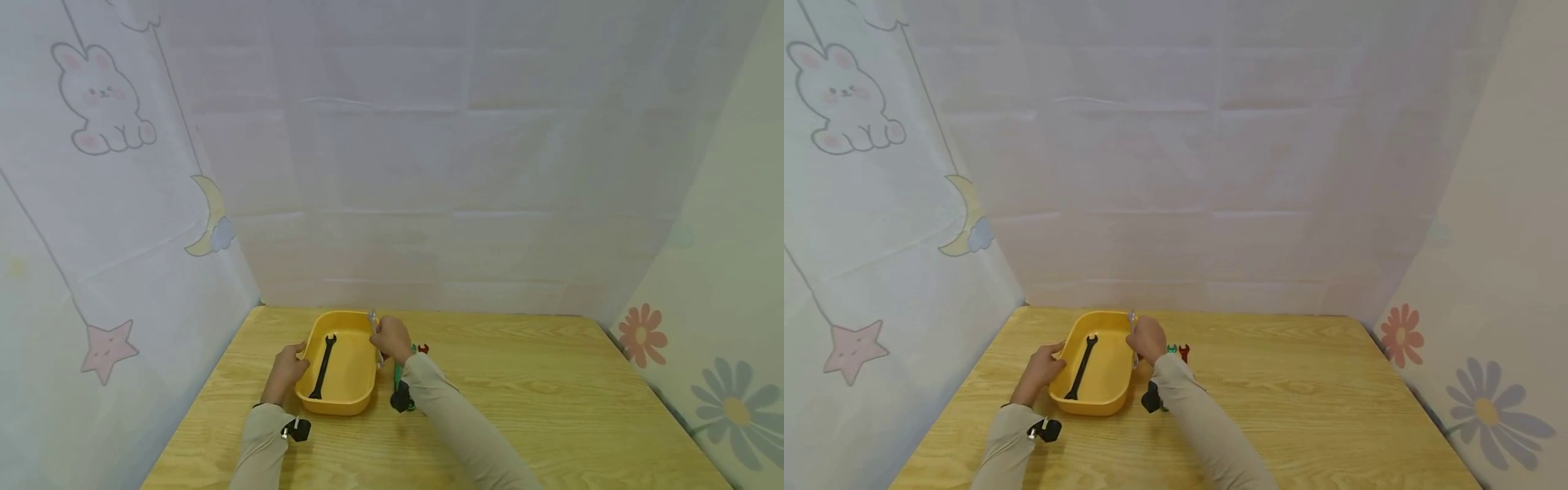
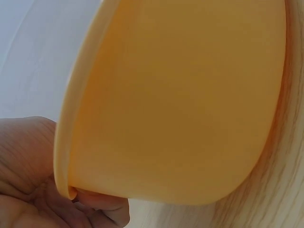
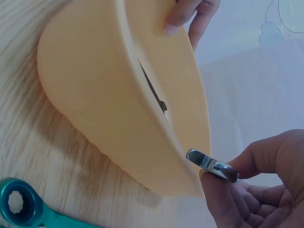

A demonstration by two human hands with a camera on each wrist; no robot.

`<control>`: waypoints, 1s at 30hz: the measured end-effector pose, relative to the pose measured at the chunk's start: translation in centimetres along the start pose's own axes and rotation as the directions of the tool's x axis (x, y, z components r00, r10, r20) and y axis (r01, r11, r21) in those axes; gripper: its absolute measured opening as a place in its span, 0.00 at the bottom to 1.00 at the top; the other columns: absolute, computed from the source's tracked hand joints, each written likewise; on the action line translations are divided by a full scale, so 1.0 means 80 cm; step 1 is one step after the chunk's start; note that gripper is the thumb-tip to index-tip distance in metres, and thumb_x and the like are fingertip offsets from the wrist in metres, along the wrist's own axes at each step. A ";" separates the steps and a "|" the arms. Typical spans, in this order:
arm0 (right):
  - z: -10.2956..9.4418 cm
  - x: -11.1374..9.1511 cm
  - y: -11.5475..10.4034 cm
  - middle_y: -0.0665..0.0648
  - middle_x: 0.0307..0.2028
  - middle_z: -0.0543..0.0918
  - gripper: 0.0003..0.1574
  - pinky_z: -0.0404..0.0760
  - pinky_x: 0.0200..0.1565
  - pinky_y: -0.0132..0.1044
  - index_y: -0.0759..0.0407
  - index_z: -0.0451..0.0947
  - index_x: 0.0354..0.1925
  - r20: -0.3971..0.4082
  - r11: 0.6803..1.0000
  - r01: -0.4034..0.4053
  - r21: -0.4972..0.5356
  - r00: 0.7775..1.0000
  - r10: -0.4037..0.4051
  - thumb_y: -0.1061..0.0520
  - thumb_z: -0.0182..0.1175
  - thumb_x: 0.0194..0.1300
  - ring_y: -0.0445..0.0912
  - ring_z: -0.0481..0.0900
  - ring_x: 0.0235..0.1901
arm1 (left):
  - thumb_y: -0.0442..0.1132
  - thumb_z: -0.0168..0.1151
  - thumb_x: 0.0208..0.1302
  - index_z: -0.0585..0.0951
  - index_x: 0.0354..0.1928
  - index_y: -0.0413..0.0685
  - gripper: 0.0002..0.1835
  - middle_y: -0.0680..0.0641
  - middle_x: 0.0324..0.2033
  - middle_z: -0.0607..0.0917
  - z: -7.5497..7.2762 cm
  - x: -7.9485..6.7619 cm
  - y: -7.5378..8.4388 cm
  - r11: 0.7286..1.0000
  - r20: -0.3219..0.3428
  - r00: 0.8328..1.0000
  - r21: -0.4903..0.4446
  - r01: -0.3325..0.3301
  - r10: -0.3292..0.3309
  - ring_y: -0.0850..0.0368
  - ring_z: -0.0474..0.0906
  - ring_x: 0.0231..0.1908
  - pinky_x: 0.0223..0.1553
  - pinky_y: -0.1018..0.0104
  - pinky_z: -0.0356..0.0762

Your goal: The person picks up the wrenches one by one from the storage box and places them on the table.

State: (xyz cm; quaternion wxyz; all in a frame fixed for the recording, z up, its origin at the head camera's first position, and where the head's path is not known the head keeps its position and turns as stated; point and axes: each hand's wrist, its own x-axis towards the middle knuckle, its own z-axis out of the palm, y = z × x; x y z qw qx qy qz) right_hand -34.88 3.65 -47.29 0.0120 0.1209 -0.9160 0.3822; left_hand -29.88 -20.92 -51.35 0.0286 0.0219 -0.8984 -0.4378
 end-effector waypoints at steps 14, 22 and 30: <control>-0.011 -0.005 0.014 0.47 0.07 0.58 0.31 0.67 0.12 0.30 0.50 0.56 0.10 -0.022 1.000 -0.004 -0.007 1.000 0.004 0.68 0.59 0.60 0.42 0.70 0.07 | 0.25 0.50 0.63 0.67 0.68 0.26 0.29 0.39 0.22 0.79 -0.001 -0.004 -0.004 1.000 0.000 1.000 -0.016 0.000 0.000 0.61 0.56 0.13 0.19 0.67 0.64; -0.018 -0.006 0.022 0.45 0.07 0.54 0.31 0.62 0.12 0.30 0.50 0.55 0.08 -0.035 0.999 0.013 0.030 0.999 -0.012 0.69 0.56 0.57 0.40 0.62 0.05 | 0.25 0.51 0.64 0.67 0.68 0.27 0.29 0.37 0.26 0.82 -0.001 -0.002 -0.003 1.000 0.001 1.000 -0.012 0.000 0.000 0.60 0.58 0.13 0.19 0.67 0.66; -0.025 -0.008 0.040 0.45 0.05 0.56 0.32 0.65 0.12 0.30 0.50 0.55 0.07 -0.048 1.000 -0.005 0.021 0.999 0.006 0.68 0.57 0.59 0.40 0.67 0.05 | 0.25 0.50 0.65 0.66 0.69 0.27 0.29 0.45 0.14 0.73 0.000 -0.001 0.001 1.000 0.010 1.000 -0.019 -0.002 0.002 0.62 0.54 0.12 0.18 0.68 0.63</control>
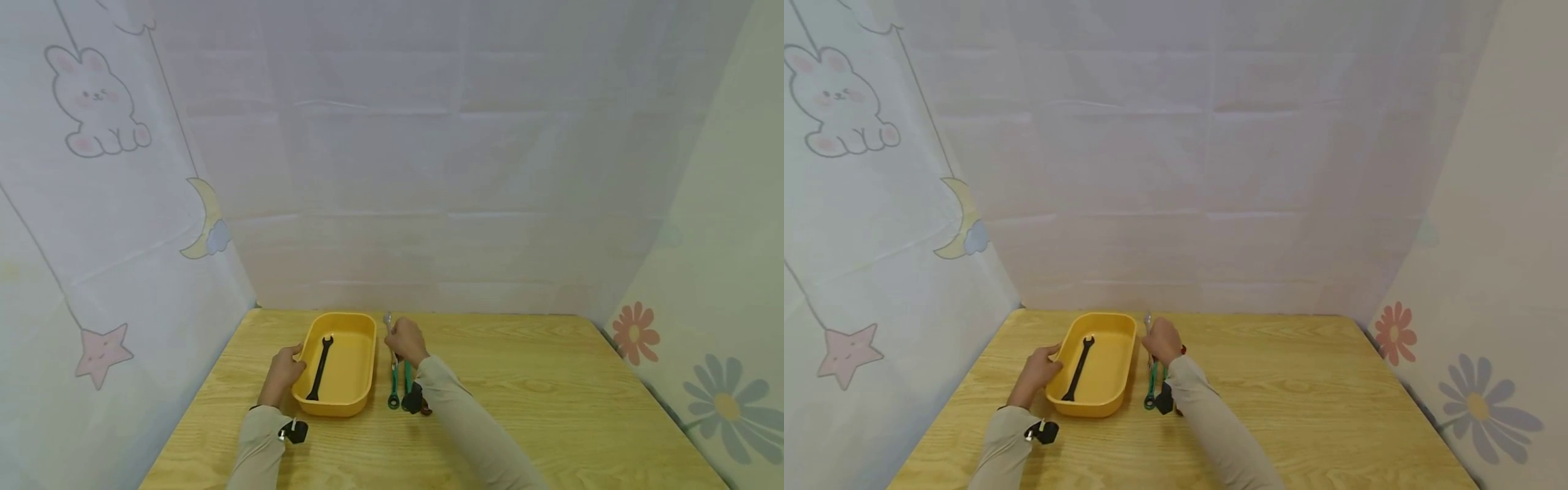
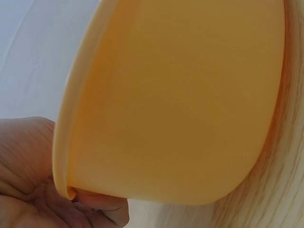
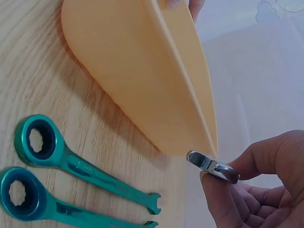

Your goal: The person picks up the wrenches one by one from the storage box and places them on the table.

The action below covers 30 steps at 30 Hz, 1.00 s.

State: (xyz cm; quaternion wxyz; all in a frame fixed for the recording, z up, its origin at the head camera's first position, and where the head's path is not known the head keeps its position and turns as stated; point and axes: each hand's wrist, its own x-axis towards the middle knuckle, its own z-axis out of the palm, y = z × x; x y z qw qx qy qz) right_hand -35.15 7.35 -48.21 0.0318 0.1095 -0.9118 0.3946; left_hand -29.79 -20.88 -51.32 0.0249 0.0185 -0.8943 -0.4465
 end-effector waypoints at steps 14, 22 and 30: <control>-0.014 -0.003 0.029 0.46 0.06 0.61 0.31 0.64 0.12 0.29 0.50 0.57 0.07 -0.035 0.998 -0.066 0.003 0.997 0.067 0.69 0.58 0.57 0.39 0.66 0.06 | 0.25 0.50 0.64 0.67 0.68 0.27 0.29 0.30 0.28 0.82 0.002 0.002 -0.002 1.000 -0.011 1.000 0.008 -0.012 0.012 0.62 0.54 0.13 0.19 0.67 0.64; -0.023 -0.012 0.034 0.46 0.06 0.58 0.31 0.57 0.14 0.31 0.50 0.55 0.08 -0.043 0.999 -0.037 -0.010 0.998 0.037 0.71 0.54 0.59 0.40 0.57 0.07 | 0.24 0.51 0.62 0.69 0.65 0.23 0.28 0.24 0.60 0.73 0.000 0.000 0.004 0.998 -0.030 0.999 0.046 -0.033 0.034 0.59 0.62 0.16 0.23 0.66 0.68; -0.029 -0.021 0.040 0.52 0.08 0.72 0.32 0.66 0.13 0.30 0.51 0.57 0.08 -0.047 0.997 -0.077 0.007 0.996 0.077 0.70 0.58 0.60 0.45 0.71 0.08 | 0.24 0.51 0.62 0.69 0.65 0.23 0.28 0.25 0.61 0.72 0.000 -0.001 0.005 0.999 -0.021 1.000 0.047 -0.013 0.014 0.58 0.65 0.18 0.24 0.67 0.68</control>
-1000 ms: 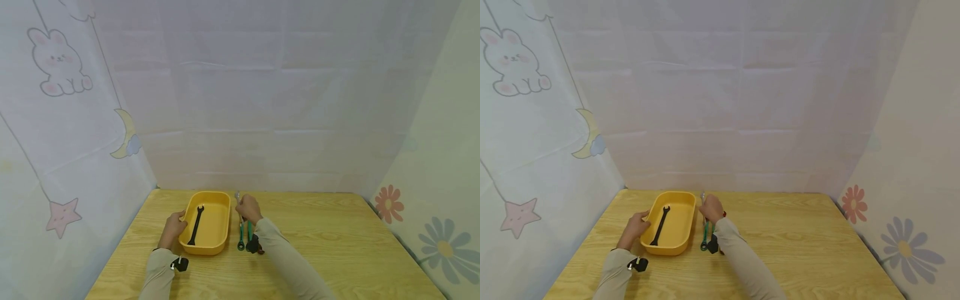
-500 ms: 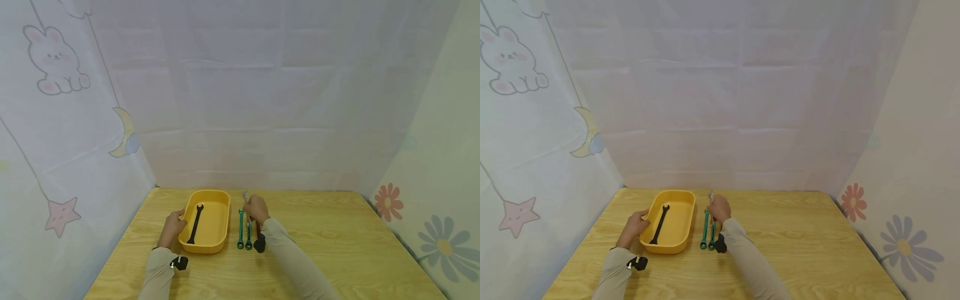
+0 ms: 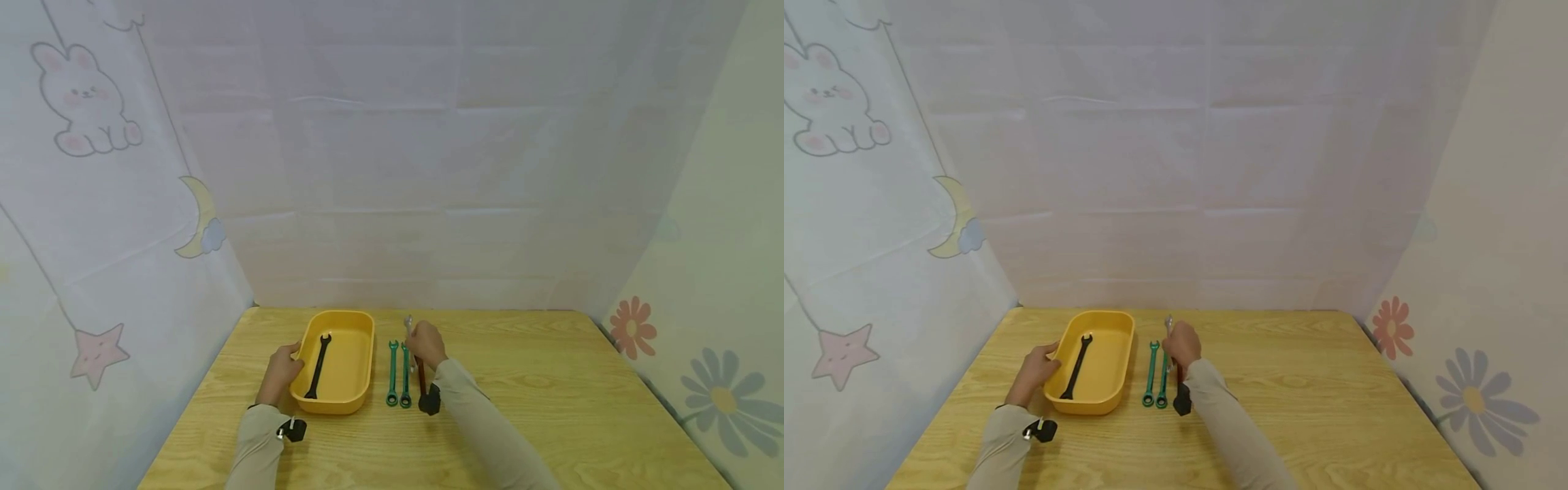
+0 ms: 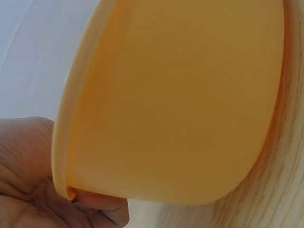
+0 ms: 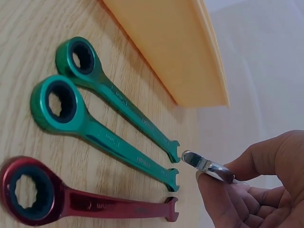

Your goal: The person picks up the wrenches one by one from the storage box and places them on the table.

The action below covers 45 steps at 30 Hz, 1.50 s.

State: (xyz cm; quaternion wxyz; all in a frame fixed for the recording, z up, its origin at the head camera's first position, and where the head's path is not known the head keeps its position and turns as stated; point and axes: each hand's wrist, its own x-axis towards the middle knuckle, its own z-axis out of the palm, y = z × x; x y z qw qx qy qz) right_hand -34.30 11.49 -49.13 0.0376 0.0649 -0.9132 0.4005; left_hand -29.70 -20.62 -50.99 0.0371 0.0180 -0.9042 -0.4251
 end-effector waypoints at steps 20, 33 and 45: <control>-0.005 -0.003 0.034 0.59 0.18 0.82 0.17 0.82 0.20 0.44 0.67 0.77 0.17 0.003 0.994 -0.107 0.016 0.994 0.107 0.67 0.61 0.63 0.50 0.82 0.14 | 0.24 0.50 0.63 0.66 0.67 0.24 0.29 0.24 0.64 0.67 0.002 0.001 -0.006 0.999 0.023 0.999 -0.033 0.025 -0.024 0.61 0.53 0.15 0.21 0.67 0.64; -0.013 -0.006 0.051 0.55 0.11 0.76 0.28 0.64 0.13 0.32 0.51 0.59 0.10 -0.025 0.997 -0.082 -0.014 0.996 0.082 0.68 0.57 0.59 0.45 0.72 0.09 | 0.24 0.50 0.63 0.67 0.67 0.23 0.29 0.24 0.64 0.68 0.002 0.004 -0.007 0.999 0.026 0.999 -0.040 0.030 -0.029 0.60 0.58 0.16 0.23 0.66 0.67; -0.011 -0.009 0.069 0.47 0.07 0.65 0.27 0.62 0.13 0.31 0.51 0.59 0.08 -0.031 0.997 -0.071 -0.005 0.997 0.071 0.69 0.56 0.55 0.40 0.64 0.08 | 0.24 0.50 0.63 0.66 0.67 0.22 0.28 0.24 0.64 0.68 0.001 0.002 -0.003 0.999 0.021 1.000 -0.031 0.016 -0.015 0.59 0.61 0.17 0.24 0.66 0.68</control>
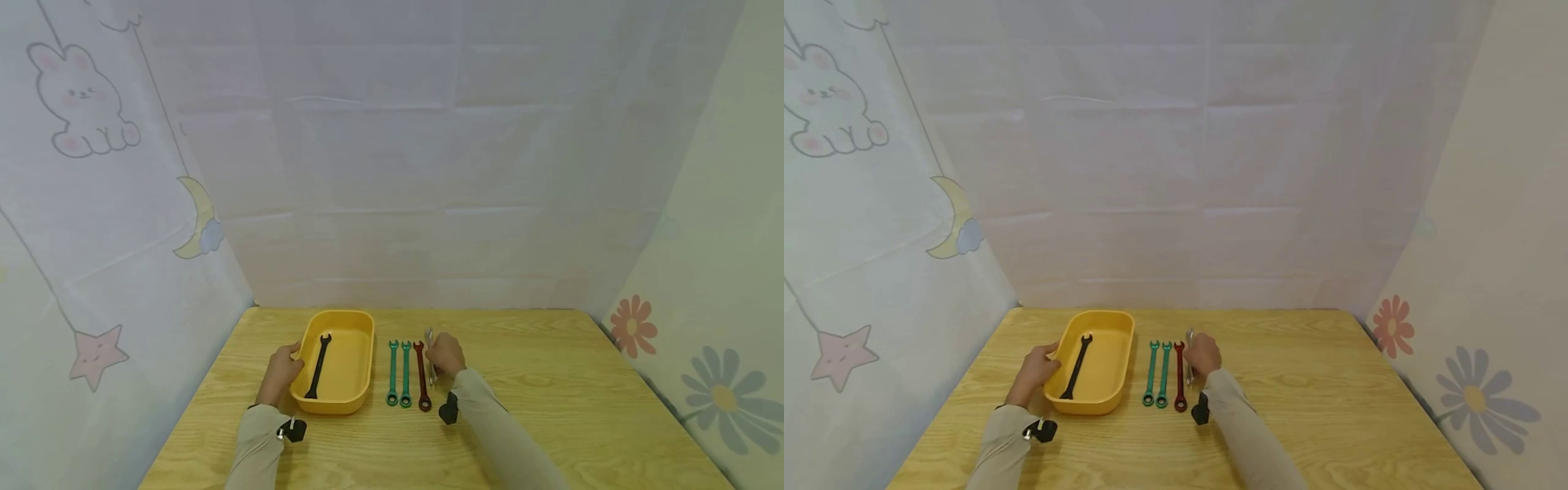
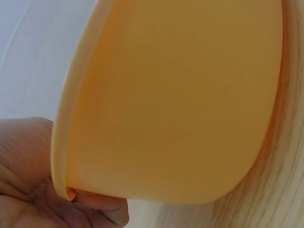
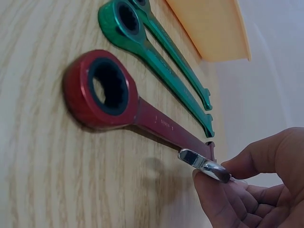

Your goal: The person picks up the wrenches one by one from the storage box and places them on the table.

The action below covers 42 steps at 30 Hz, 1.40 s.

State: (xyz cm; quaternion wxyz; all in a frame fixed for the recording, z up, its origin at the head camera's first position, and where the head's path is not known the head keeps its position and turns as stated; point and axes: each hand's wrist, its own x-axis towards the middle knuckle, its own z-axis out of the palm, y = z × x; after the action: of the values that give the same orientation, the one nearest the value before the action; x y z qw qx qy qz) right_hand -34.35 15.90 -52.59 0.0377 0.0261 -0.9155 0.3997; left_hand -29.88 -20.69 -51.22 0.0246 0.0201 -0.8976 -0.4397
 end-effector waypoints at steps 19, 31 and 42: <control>0.009 -0.014 0.020 0.47 0.07 0.67 0.24 0.60 0.12 0.30 0.53 0.63 0.09 0.002 0.997 -0.073 -0.033 0.997 0.073 0.68 0.57 0.54 0.40 0.64 0.08 | 0.24 0.50 0.64 0.66 0.68 0.24 0.29 0.25 0.65 0.67 0.001 0.002 0.001 1.000 0.004 1.000 -0.009 0.022 -0.022 0.60 0.57 0.16 0.24 0.66 0.67; 0.003 -0.031 0.018 0.46 0.07 0.63 0.26 0.58 0.12 0.31 0.51 0.61 0.09 0.008 0.993 -0.077 -0.089 0.997 0.078 0.66 0.60 0.55 0.40 0.63 0.08 | 0.25 0.51 0.64 0.67 0.67 0.24 0.28 0.22 0.58 0.73 0.000 0.000 0.000 1.000 -0.004 1.000 0.008 0.002 -0.002 0.62 0.52 0.14 0.19 0.69 0.63; 0.004 -0.035 0.016 0.53 0.17 0.76 0.11 0.64 0.16 0.35 0.59 0.74 0.21 -0.024 0.985 -0.083 -0.150 0.996 0.080 0.63 0.66 0.56 0.44 0.71 0.15 | 0.25 0.50 0.64 0.66 0.68 0.25 0.29 0.25 0.65 0.66 0.001 0.003 -0.002 1.000 0.007 1.000 0.000 0.019 -0.019 0.61 0.54 0.15 0.22 0.66 0.65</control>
State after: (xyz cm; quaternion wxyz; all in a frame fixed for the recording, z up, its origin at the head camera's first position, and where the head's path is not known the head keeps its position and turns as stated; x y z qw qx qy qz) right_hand -31.69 16.61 -53.98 0.0313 -0.0179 -0.9430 0.3307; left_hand -30.13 -20.76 -51.42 0.0173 0.0271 -0.8973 -0.4402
